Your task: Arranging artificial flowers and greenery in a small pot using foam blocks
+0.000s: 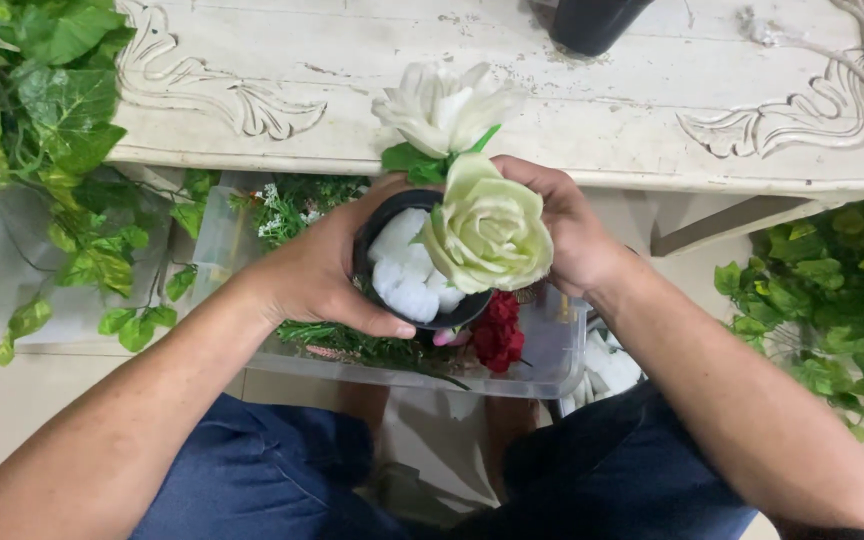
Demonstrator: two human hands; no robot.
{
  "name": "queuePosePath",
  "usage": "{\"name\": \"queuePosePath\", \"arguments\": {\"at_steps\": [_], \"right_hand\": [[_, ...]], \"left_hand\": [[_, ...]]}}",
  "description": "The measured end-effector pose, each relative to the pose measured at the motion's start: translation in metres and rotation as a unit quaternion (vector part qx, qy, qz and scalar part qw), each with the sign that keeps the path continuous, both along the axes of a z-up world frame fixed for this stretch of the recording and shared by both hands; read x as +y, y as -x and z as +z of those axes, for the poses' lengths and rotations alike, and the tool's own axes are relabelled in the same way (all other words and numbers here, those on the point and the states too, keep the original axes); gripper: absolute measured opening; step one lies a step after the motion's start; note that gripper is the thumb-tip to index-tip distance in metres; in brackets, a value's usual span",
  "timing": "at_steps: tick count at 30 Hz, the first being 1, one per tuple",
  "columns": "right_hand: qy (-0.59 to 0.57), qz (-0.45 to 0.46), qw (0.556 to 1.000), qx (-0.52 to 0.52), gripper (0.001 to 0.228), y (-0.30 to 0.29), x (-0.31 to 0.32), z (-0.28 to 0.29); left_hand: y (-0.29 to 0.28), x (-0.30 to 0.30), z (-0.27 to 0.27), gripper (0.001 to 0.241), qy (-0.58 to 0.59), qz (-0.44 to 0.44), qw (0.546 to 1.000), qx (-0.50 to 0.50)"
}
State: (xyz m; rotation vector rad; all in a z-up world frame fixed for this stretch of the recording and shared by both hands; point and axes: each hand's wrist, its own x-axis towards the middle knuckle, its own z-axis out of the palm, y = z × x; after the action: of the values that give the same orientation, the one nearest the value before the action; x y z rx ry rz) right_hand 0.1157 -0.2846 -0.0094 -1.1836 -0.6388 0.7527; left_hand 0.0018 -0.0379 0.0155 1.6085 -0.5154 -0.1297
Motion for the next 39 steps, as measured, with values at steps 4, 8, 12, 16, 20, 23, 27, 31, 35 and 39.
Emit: {"name": "queuePosePath", "arguments": {"at_steps": [4, 8, 12, 16, 20, 23, 27, 31, 35, 39], "right_hand": [[0.001, -0.002, 1.0, 0.003, 0.043, -0.004, 0.001, -0.004], [-0.022, 0.019, 0.999, 0.017, 0.054, -0.009, -0.001, -0.009], [0.001, 0.0, 1.0, 0.01, 0.059, -0.006, -0.005, -0.008], [0.003, -0.008, 1.0, -0.008, 0.059, -0.007, -0.001, -0.004], [0.007, -0.02, 0.999, -0.033, 0.058, -0.006, -0.001, -0.002], [0.01, -0.026, 0.998, -0.052, 0.058, -0.007, 0.003, 0.0], [0.013, -0.037, 0.996, -0.079, 0.058, -0.008, 0.005, 0.004], [0.016, -0.043, 0.994, -0.097, 0.058, -0.003, 0.011, 0.007], [0.021, -0.053, 0.99, -0.125, 0.058, -0.001, 0.016, 0.012], [0.025, -0.062, 0.986, -0.155, 0.058, -0.004, 0.008, 0.017]], "left_hand": [[0.004, -0.001, 0.0, 0.098, -0.011, 0.026, 0.998, 0.053], [0.007, -0.001, -0.004, 0.103, -0.039, 0.023, 0.998, 0.042], [0.007, -0.004, -0.007, 0.103, -0.043, -0.011, 0.999, 0.03], [0.005, -0.003, -0.011, 0.108, -0.073, -0.007, 0.996, 0.045], [0.003, -0.006, -0.013, 0.11, -0.071, -0.028, 0.996, 0.051], [0.002, -0.006, -0.014, 0.111, -0.068, -0.034, 0.996, 0.053], [0.004, -0.006, -0.011, 0.11, -0.075, -0.023, 0.995, 0.066], [0.002, -0.007, -0.013, 0.114, -0.085, -0.022, 0.993, 0.078], [0.002, -0.008, -0.008, 0.117, -0.09, -0.016, 0.993, 0.077], [0.0, -0.006, -0.007, 0.118, -0.072, -0.021, 0.995, 0.066]]}}
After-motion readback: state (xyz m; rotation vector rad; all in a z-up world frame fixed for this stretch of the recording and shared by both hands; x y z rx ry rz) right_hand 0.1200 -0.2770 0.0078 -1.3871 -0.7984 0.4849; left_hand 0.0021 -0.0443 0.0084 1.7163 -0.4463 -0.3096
